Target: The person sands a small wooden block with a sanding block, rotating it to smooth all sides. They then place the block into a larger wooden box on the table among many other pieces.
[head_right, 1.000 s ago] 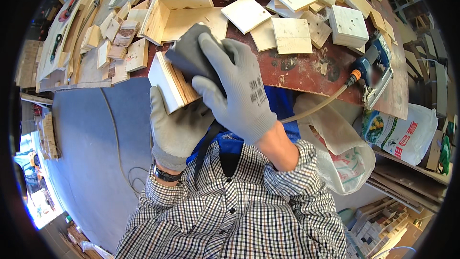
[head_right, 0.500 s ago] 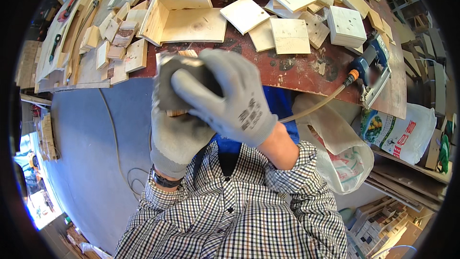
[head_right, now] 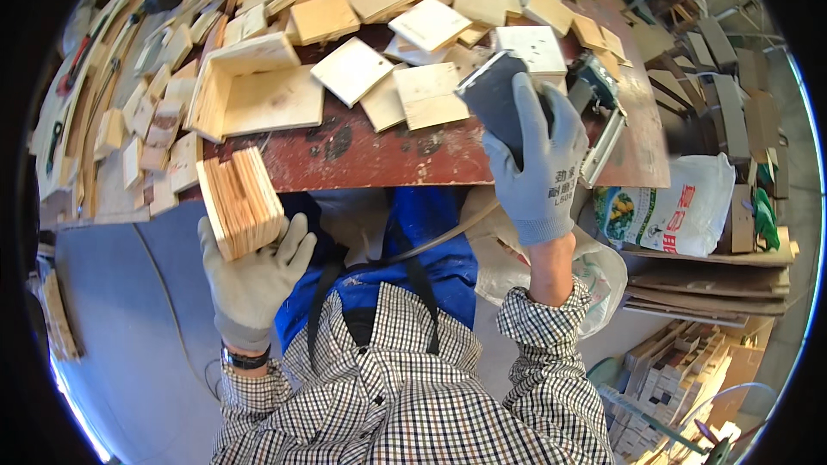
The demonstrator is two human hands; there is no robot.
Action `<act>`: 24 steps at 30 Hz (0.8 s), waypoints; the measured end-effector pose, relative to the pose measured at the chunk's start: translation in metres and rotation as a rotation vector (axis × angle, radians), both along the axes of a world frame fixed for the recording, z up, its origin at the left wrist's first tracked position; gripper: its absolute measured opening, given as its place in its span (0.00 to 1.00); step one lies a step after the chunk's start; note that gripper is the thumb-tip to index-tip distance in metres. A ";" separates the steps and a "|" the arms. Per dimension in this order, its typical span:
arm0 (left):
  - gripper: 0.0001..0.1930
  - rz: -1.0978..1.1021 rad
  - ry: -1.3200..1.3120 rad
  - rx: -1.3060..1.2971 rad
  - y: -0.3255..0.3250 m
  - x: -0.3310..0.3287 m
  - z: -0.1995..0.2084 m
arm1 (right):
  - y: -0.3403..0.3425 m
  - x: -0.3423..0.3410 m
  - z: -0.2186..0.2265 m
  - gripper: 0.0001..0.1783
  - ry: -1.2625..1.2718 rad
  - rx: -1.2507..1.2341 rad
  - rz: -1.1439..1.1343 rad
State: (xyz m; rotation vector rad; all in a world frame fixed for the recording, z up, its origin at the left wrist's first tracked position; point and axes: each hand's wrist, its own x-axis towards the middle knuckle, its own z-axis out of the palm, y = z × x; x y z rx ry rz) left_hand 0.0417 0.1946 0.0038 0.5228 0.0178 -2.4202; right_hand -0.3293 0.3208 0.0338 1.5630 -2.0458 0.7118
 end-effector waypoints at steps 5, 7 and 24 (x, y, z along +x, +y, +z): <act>0.44 -0.043 -0.054 -0.111 -0.006 0.024 -0.009 | 0.007 -0.002 0.023 0.42 0.009 0.496 0.328; 0.43 -0.041 -0.100 -0.145 -0.004 0.026 -0.005 | 0.002 -0.004 0.005 0.43 -0.029 0.602 0.479; 0.37 -0.072 -0.516 -0.483 0.013 0.017 -0.003 | 0.023 0.129 0.021 0.58 -0.894 0.082 0.554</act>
